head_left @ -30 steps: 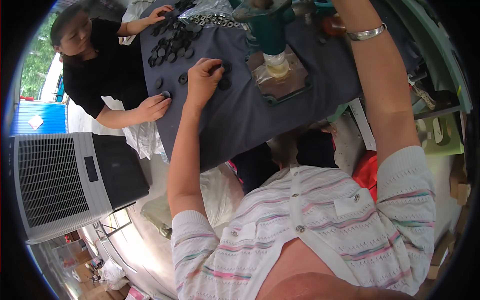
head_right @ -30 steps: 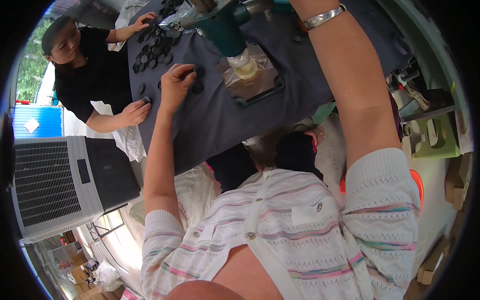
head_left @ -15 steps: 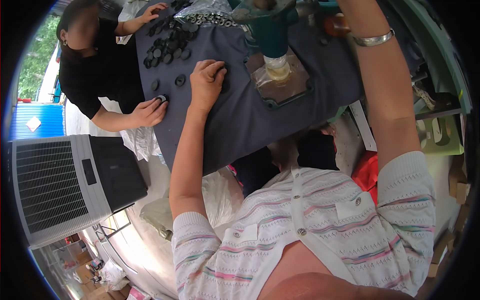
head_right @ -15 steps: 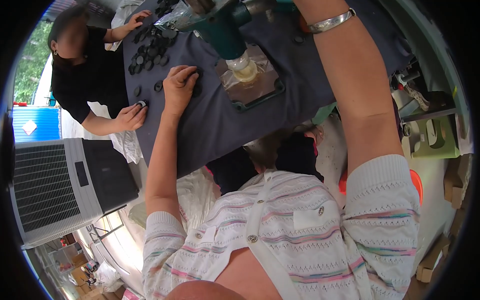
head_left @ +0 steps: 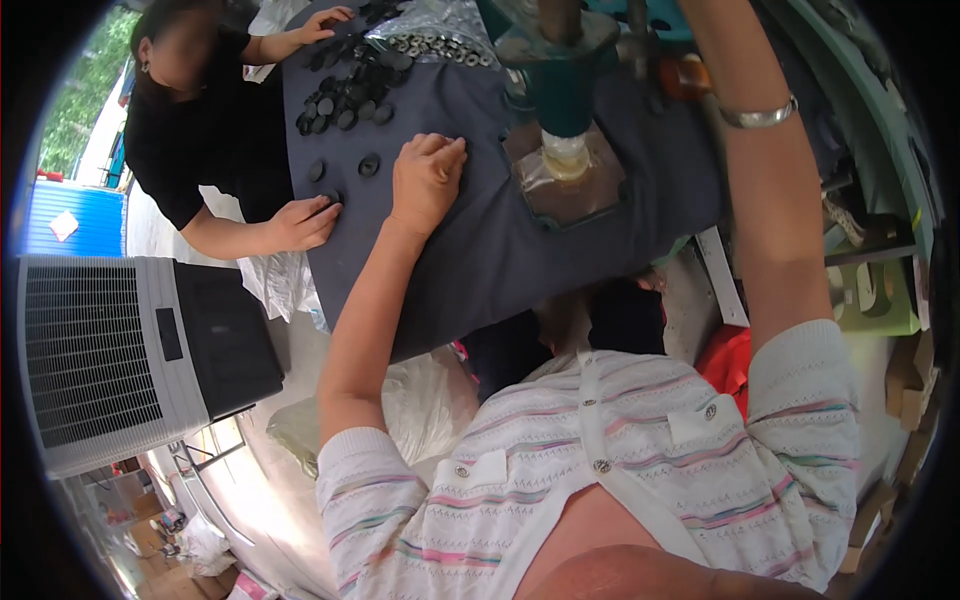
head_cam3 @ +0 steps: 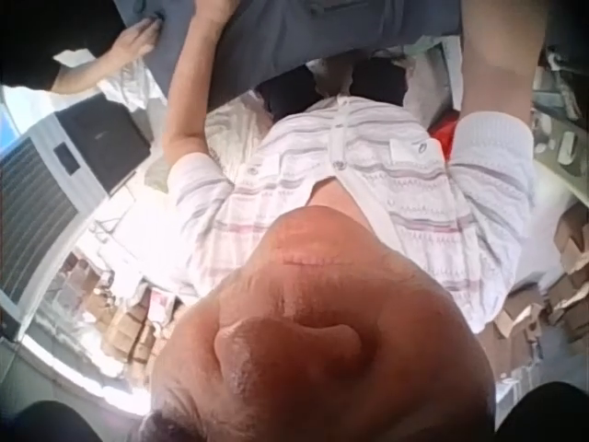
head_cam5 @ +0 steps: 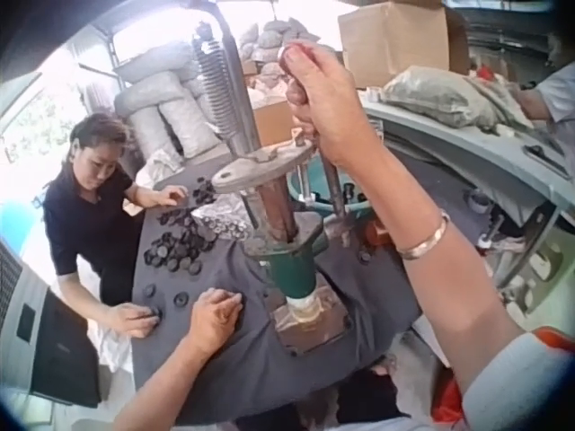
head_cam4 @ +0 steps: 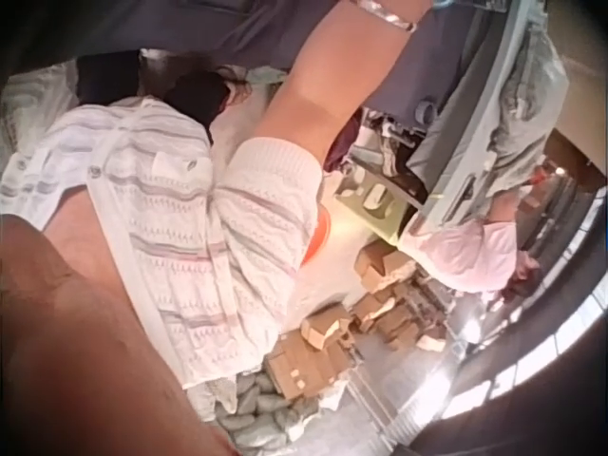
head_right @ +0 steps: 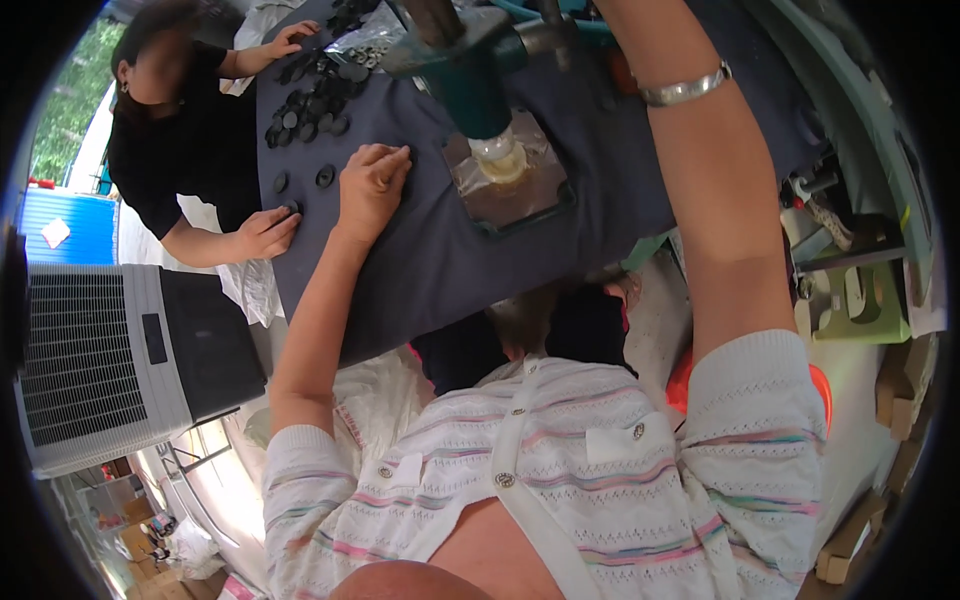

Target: The person assembles small plastic components by hand, using a manual press machine to combine plastic rings and rubber seals into finished assemblies.

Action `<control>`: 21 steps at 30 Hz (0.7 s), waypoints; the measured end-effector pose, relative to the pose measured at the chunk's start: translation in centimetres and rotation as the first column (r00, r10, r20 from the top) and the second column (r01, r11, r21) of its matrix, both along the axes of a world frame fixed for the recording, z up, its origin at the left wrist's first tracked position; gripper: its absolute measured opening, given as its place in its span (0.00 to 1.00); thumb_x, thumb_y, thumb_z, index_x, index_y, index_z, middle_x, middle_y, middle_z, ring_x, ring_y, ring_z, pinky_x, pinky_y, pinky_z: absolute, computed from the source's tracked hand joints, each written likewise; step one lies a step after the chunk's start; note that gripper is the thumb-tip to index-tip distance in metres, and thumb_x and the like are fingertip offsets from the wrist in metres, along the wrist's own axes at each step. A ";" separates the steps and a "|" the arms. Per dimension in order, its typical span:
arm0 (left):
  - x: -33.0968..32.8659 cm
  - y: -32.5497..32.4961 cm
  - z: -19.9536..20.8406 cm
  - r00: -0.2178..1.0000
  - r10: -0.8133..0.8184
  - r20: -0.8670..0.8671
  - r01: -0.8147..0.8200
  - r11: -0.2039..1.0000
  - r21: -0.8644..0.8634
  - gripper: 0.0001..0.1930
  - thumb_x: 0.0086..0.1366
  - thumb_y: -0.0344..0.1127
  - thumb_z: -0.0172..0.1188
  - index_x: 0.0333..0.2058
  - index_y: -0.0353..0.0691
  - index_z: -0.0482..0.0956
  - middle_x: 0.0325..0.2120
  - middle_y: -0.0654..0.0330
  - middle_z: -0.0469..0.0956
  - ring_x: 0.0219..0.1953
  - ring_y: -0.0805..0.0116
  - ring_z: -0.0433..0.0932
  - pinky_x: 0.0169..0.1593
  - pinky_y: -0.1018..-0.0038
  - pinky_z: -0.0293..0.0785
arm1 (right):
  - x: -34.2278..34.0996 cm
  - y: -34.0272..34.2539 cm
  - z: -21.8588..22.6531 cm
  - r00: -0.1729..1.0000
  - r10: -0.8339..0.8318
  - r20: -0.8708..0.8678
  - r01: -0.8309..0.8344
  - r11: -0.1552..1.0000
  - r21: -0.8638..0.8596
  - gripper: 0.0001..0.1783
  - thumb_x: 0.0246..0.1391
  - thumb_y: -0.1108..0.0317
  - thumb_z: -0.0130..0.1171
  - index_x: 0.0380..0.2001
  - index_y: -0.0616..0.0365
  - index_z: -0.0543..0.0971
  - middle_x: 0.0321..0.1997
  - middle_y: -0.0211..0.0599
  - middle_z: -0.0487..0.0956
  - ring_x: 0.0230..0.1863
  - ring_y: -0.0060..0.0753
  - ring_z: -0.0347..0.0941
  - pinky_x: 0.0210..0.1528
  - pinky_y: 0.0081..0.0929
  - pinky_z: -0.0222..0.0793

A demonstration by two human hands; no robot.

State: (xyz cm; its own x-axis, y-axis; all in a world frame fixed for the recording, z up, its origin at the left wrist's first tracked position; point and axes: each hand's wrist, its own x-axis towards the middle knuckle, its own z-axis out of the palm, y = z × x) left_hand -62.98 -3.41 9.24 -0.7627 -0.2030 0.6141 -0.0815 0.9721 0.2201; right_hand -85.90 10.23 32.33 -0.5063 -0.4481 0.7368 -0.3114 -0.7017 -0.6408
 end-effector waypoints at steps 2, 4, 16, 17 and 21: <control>0.0 -0.1 0.8 0.998 -0.067 -0.008 0.066 0.995 -0.080 0.07 0.54 0.29 0.65 0.34 0.39 0.84 0.34 0.56 0.80 0.33 0.58 0.79 0.38 0.70 0.75 | 0.0 0.2 0.0 0.999 -0.002 0.045 0.001 1.000 0.020 0.12 0.64 0.56 0.51 0.41 0.52 0.71 0.20 0.21 0.64 0.13 0.10 0.52 0.13 0.12 0.45; -1.4 -1.3 1.5 0.996 -0.012 -0.085 0.013 1.000 0.018 0.07 0.54 0.29 0.64 0.33 0.39 0.84 0.34 0.56 0.80 0.32 0.58 0.79 0.38 0.70 0.75 | 0.1 0.2 0.2 0.999 0.008 0.045 -0.008 1.000 0.013 0.12 0.64 0.56 0.51 0.41 0.52 0.71 0.20 0.21 0.63 0.13 0.10 0.52 0.13 0.12 0.45; -14.7 -7.1 -0.6 0.904 0.369 0.215 -0.401 0.906 0.134 0.13 0.52 0.43 0.66 0.31 0.40 0.82 0.32 0.48 0.81 0.37 0.47 0.80 0.40 0.56 0.75 | -1.7 1.4 1.0 0.346 0.667 0.659 -0.710 0.646 -0.281 0.10 0.64 0.57 0.52 0.39 0.51 0.71 0.18 0.20 0.60 0.12 0.10 0.50 0.13 0.12 0.44; -15.1 -7.1 -0.6 0.915 0.347 0.204 -0.377 0.918 0.126 0.13 0.53 0.42 0.65 0.32 0.40 0.82 0.31 0.49 0.81 0.37 0.47 0.80 0.40 0.56 0.75 | -1.8 1.6 1.1 0.236 0.717 0.656 -0.738 0.572 -0.359 0.10 0.64 0.57 0.52 0.39 0.51 0.71 0.18 0.20 0.60 0.12 0.10 0.50 0.13 0.11 0.44; -14.7 -8.1 -1.2 0.956 0.244 0.165 -0.261 0.961 0.094 0.12 0.54 0.42 0.64 0.32 0.40 0.82 0.32 0.49 0.80 0.37 0.48 0.79 0.40 0.56 0.75 | 0.0 0.3 0.2 0.997 -0.020 0.068 0.019 1.000 0.016 0.11 0.64 0.57 0.51 0.39 0.53 0.71 0.18 0.20 0.61 0.13 0.10 0.51 0.13 0.11 0.45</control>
State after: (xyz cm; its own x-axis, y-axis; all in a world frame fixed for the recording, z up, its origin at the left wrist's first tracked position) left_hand -77.71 -11.53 8.02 -0.7592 -0.4624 0.4582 -0.3615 0.8848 0.2939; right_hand -85.89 10.56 32.57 -0.5638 -0.4491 0.6931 -0.2798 -0.6857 -0.6719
